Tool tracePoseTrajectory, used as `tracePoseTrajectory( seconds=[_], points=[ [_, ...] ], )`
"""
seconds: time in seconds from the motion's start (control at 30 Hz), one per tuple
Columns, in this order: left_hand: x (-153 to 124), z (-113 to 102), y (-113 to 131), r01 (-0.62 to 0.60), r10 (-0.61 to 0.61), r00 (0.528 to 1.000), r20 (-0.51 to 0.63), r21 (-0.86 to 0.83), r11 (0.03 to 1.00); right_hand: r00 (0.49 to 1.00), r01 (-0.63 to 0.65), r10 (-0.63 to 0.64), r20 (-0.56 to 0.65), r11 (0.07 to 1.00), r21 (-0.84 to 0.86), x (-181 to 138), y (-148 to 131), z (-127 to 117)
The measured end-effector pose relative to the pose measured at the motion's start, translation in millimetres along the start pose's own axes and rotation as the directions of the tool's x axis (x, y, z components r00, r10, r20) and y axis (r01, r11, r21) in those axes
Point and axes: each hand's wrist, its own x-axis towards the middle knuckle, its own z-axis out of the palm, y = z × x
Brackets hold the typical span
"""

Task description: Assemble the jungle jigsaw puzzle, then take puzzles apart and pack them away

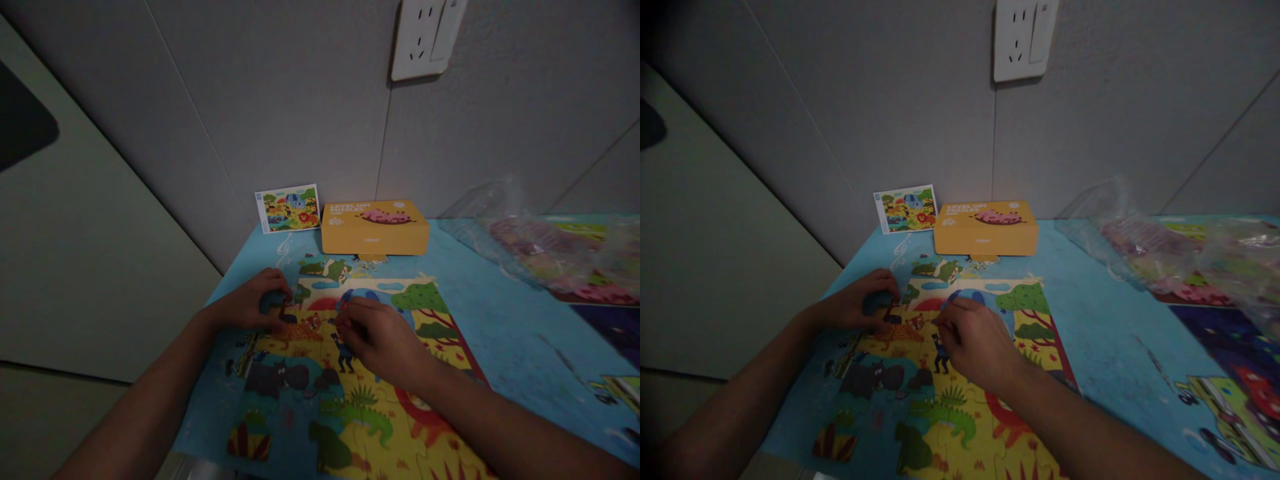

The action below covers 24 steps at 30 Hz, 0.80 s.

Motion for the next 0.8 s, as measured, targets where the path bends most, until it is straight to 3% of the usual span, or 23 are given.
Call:
tracePoseTrajectory(
  seconds=[0.13, 0.3, 0.8],
  points=[
    [0.3, 4.6, -1.4, 0.081, -0.079, 0.997, -0.022, 0.082, 0.993, 1.000, 0.008, -0.008, -0.003, 1.000, -0.025, 1.1, -1.4, 0.3],
    [3.3, 4.5, -6.5, 0.178, -0.186, 0.981, 0.048, 0.135, 0.975, 1.000, 0.002, -0.002, -0.005, 0.998, -0.057, 1.4, -2.8, -1.0],
    [5.2, 1.6, 0.7, 0.199, -0.228, 0.959, 0.166, 0.172, 0.965, 1.000, 0.007, -0.009, -0.028, 0.998, -0.068, 0.8, -1.1, 0.7]
  ],
)
